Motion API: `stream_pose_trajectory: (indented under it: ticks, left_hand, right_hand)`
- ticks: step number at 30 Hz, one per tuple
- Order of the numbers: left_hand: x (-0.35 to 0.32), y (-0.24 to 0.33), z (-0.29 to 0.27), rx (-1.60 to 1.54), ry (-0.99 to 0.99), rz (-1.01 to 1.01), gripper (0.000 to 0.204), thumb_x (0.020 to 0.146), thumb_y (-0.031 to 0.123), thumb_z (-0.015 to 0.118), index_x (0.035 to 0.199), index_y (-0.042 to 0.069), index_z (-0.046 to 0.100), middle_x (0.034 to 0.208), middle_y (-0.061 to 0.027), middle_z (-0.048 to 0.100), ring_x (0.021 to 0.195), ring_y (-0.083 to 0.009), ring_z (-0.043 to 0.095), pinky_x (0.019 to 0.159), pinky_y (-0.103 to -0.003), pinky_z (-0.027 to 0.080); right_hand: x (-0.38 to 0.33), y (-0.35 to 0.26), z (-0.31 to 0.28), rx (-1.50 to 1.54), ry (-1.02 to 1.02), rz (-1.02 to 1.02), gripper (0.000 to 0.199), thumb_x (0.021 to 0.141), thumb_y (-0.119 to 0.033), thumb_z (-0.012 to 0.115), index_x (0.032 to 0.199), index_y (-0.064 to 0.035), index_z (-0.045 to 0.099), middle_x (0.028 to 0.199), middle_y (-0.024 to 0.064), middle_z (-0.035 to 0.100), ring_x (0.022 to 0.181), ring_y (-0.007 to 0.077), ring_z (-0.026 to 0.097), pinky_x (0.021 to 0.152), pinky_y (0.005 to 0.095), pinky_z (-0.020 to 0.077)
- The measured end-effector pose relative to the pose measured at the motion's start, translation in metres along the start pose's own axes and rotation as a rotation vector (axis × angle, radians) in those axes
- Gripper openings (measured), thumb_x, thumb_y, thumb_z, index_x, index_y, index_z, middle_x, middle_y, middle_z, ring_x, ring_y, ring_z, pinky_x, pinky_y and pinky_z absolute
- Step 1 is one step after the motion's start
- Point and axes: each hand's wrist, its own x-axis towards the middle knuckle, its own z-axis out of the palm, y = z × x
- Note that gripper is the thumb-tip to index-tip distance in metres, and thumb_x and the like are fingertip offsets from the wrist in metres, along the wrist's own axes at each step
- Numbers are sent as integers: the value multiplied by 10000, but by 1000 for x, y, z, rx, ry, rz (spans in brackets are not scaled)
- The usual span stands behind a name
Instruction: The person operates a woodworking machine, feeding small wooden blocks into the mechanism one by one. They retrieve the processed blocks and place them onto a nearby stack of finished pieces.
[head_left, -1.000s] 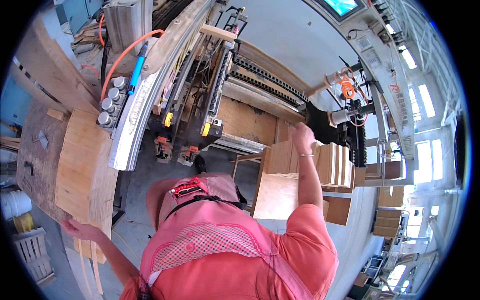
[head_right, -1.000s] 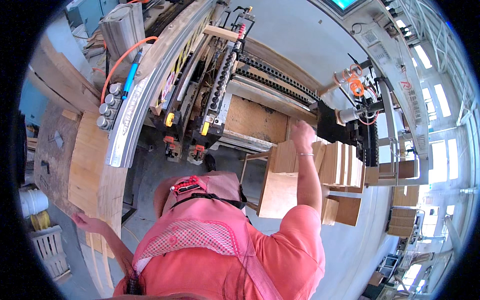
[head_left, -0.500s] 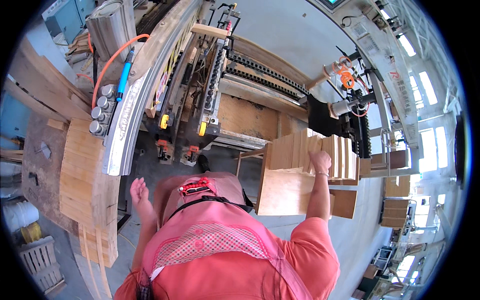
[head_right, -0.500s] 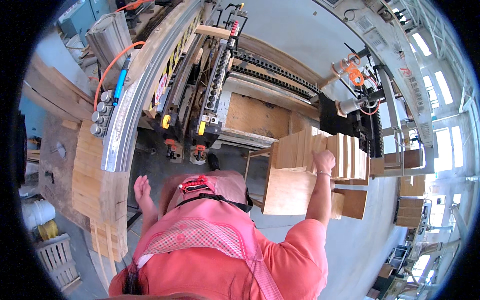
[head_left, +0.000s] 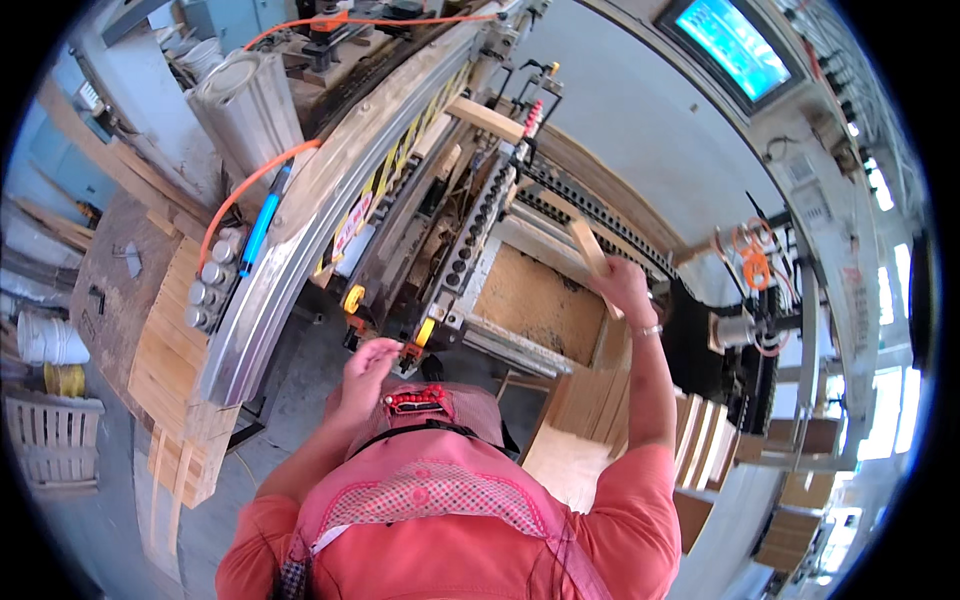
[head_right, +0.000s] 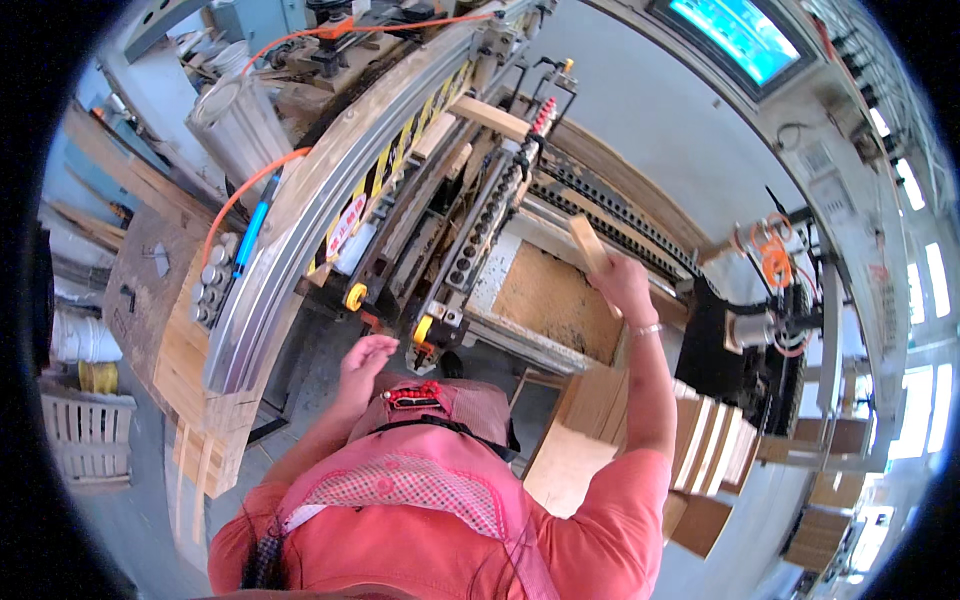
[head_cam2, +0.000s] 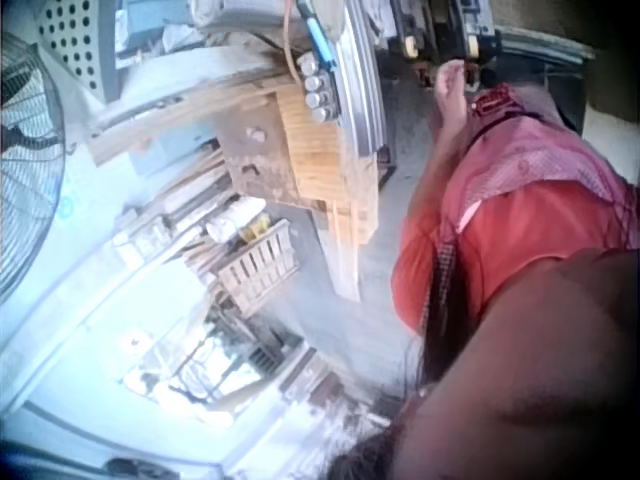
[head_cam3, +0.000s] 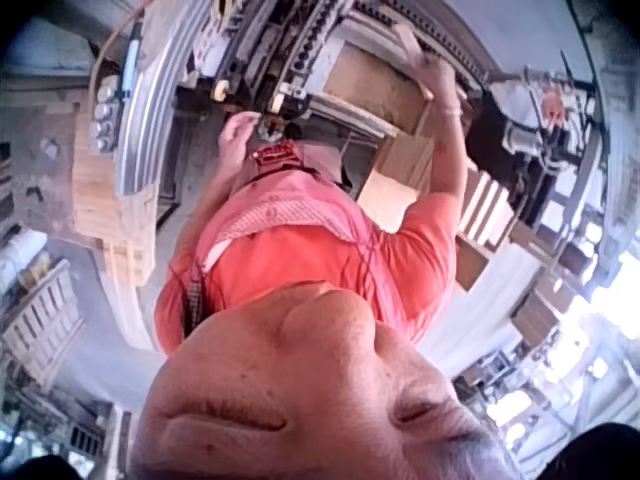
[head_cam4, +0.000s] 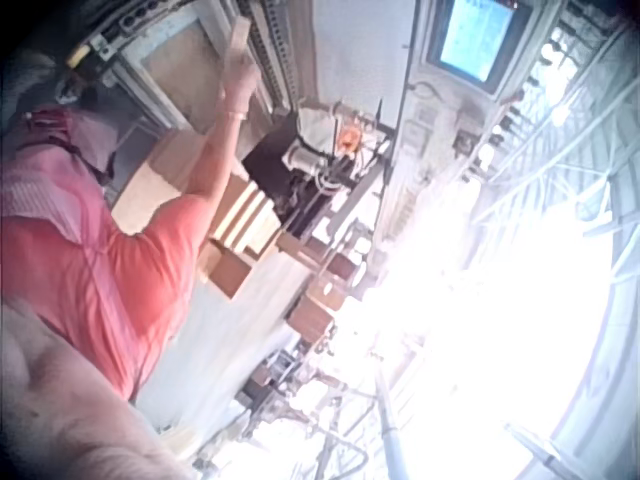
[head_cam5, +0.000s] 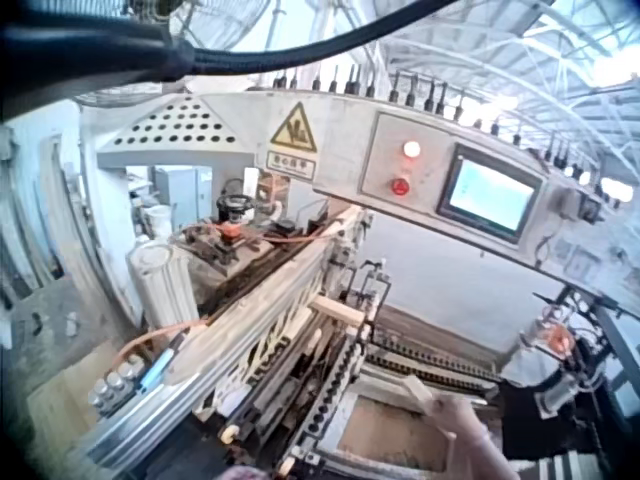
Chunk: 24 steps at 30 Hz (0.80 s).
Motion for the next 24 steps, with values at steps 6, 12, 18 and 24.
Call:
stream_pose_trajectory:
  ticks: [6,12,18,24]
  left_hand:
    - [58,5,78,36,-50,-9,181,869,47,509,1039,14,561,977,-16,592,870,-74,542,799,-213,420]
    - [69,-2,107,-34,75,-99,190,870,15,483,1048,-3,549,985,-23,587,908,-78,531,827,-219,415]
    - [67,-7,111,-74,203,-167,204,875,7,476,1071,-12,529,1038,-53,577,933,-109,542,851,-240,423]
    - [99,-4,119,-102,122,-154,201,878,17,488,1074,-10,523,1034,-53,579,953,-123,545,867,-252,425]
  right_hand:
    - [194,-71,24,-65,150,-392,313,645,-265,669,817,-5,638,813,190,627,784,359,600,716,425,488]
    - [315,-126,60,-191,110,-465,199,689,-193,610,768,-19,666,834,197,646,812,315,639,717,393,515]
    - [348,-150,81,-109,-33,-461,376,641,-319,703,861,-18,659,849,191,642,826,326,625,742,389,512]
    - [352,-131,69,-137,-56,-455,315,621,-266,706,822,-26,662,851,171,649,788,312,639,690,382,526]
